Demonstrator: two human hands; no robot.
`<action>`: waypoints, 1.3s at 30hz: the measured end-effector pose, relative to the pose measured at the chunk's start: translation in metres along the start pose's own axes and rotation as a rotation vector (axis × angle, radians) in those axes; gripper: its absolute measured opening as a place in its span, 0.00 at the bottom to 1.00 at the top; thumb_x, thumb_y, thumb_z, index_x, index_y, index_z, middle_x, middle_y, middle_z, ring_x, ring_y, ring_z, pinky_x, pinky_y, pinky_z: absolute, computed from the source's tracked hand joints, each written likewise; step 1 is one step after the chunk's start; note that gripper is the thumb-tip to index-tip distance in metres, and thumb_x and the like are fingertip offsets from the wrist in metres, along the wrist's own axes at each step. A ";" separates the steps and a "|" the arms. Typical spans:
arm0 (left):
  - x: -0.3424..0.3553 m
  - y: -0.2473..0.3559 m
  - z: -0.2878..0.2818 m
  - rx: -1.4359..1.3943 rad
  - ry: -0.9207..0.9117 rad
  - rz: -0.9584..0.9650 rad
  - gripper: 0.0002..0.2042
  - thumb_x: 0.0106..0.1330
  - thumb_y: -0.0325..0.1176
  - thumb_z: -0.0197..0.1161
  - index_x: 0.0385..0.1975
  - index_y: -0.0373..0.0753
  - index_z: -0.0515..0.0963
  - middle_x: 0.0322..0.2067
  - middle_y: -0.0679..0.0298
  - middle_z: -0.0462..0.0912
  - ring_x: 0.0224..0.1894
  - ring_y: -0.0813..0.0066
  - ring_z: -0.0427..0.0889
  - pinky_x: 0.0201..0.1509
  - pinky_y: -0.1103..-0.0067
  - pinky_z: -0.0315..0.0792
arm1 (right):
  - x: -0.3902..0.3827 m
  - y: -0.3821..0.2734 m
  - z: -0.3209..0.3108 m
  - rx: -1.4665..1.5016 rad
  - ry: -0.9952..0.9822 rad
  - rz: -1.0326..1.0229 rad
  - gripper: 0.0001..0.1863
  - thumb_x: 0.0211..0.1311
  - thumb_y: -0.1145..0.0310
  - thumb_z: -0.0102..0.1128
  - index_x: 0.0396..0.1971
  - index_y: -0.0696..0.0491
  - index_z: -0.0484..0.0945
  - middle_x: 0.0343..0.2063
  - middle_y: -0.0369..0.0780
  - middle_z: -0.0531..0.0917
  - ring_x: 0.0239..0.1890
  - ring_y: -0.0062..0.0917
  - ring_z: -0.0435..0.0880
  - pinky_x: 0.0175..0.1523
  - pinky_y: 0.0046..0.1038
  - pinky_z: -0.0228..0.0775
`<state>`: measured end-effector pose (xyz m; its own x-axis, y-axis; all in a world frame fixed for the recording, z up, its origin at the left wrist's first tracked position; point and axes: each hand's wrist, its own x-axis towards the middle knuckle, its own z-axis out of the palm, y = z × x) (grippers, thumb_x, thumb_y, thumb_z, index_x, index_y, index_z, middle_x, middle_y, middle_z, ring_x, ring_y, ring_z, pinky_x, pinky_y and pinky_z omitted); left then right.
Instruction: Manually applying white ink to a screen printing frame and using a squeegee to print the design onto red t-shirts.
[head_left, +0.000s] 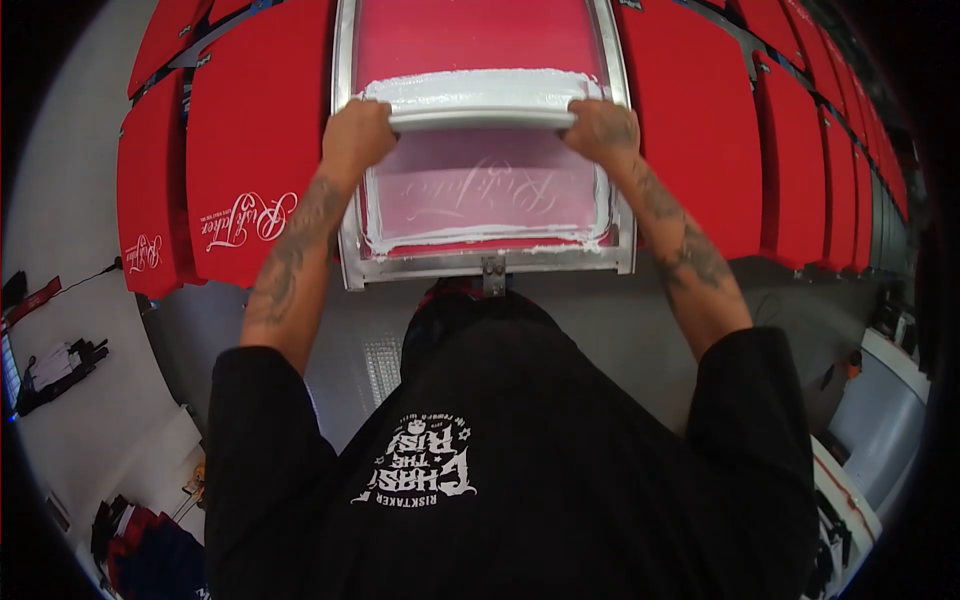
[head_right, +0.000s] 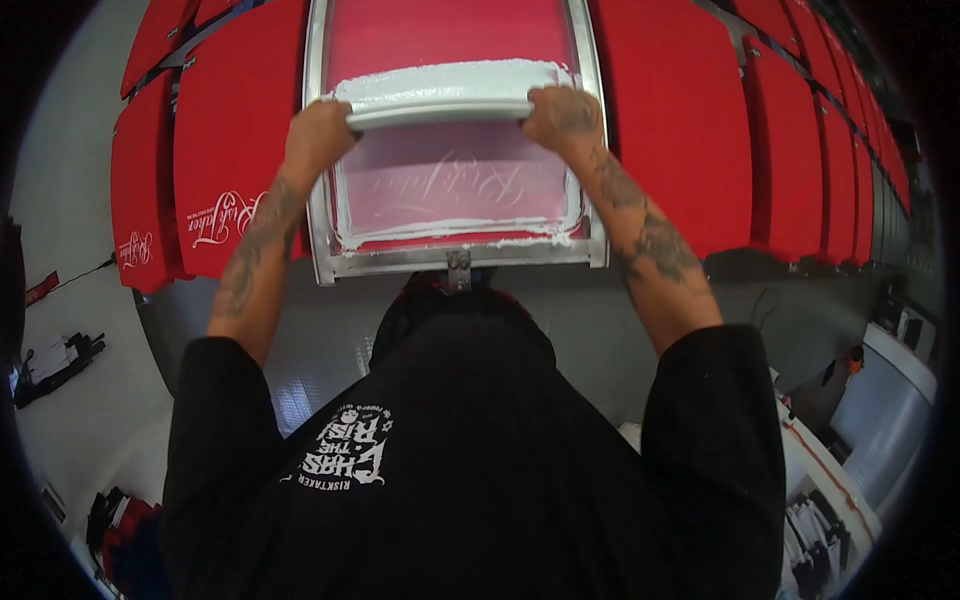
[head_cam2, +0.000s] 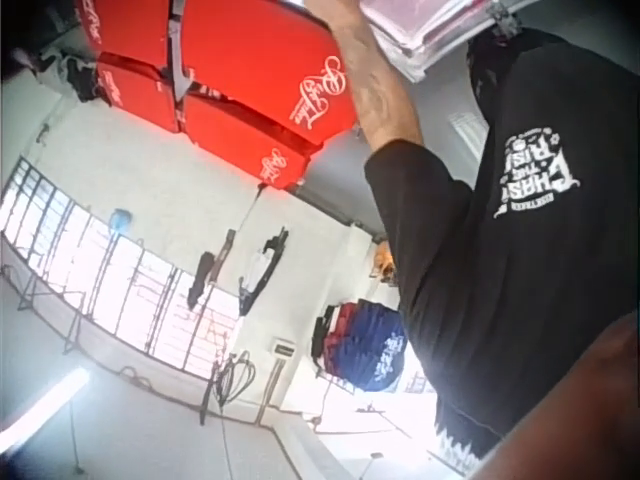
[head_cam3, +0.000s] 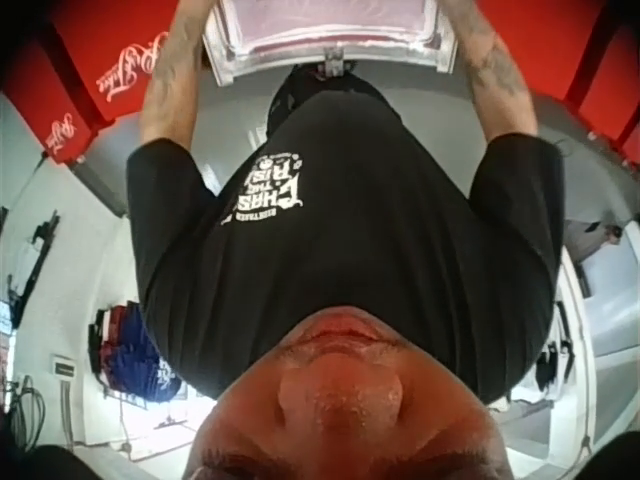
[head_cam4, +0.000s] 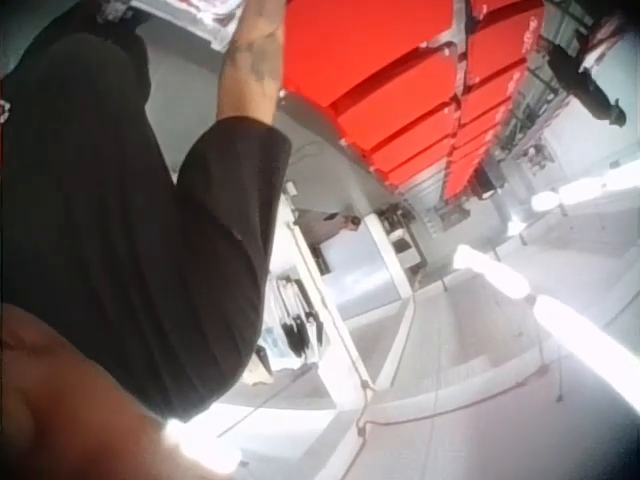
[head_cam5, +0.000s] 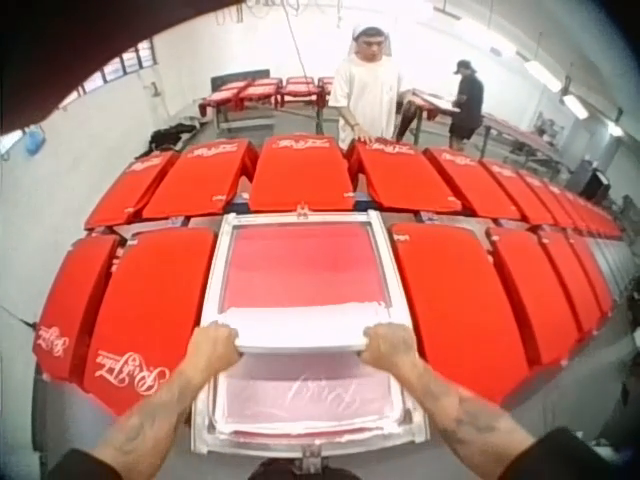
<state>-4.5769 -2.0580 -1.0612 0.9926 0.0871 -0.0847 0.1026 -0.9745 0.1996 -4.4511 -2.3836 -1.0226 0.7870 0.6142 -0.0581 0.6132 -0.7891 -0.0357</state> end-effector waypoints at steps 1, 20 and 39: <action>-0.003 0.006 0.003 -0.005 0.005 0.030 0.08 0.55 0.34 0.69 0.32 0.38 0.84 0.32 0.54 0.86 0.39 0.52 0.85 0.42 0.63 0.81 | -0.006 0.009 0.007 -0.004 0.016 0.003 0.09 0.45 0.66 0.63 0.27 0.51 0.85 0.26 0.45 0.87 0.32 0.38 0.88 0.38 0.39 0.81; -0.052 0.018 0.015 -0.046 0.037 -0.004 0.08 0.55 0.31 0.66 0.32 0.37 0.82 0.34 0.53 0.85 0.41 0.51 0.84 0.42 0.60 0.81 | -0.050 0.004 0.014 0.017 0.044 -0.018 0.06 0.44 0.66 0.65 0.24 0.51 0.84 0.26 0.46 0.86 0.29 0.40 0.87 0.38 0.42 0.79; 0.072 -0.010 -0.029 -0.015 -0.093 -0.058 0.09 0.50 0.31 0.66 0.29 0.34 0.85 0.32 0.49 0.86 0.37 0.49 0.87 0.43 0.62 0.81 | 0.072 0.029 -0.019 0.050 -0.163 0.001 0.19 0.41 0.55 0.74 0.34 0.48 0.86 0.29 0.45 0.87 0.36 0.41 0.87 0.44 0.40 0.79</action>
<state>-4.5049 -2.0365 -1.0411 0.9746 0.1234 -0.1870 0.1618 -0.9649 0.2066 -4.3753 -2.3623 -1.0088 0.7640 0.6070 -0.2189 0.6048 -0.7918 -0.0850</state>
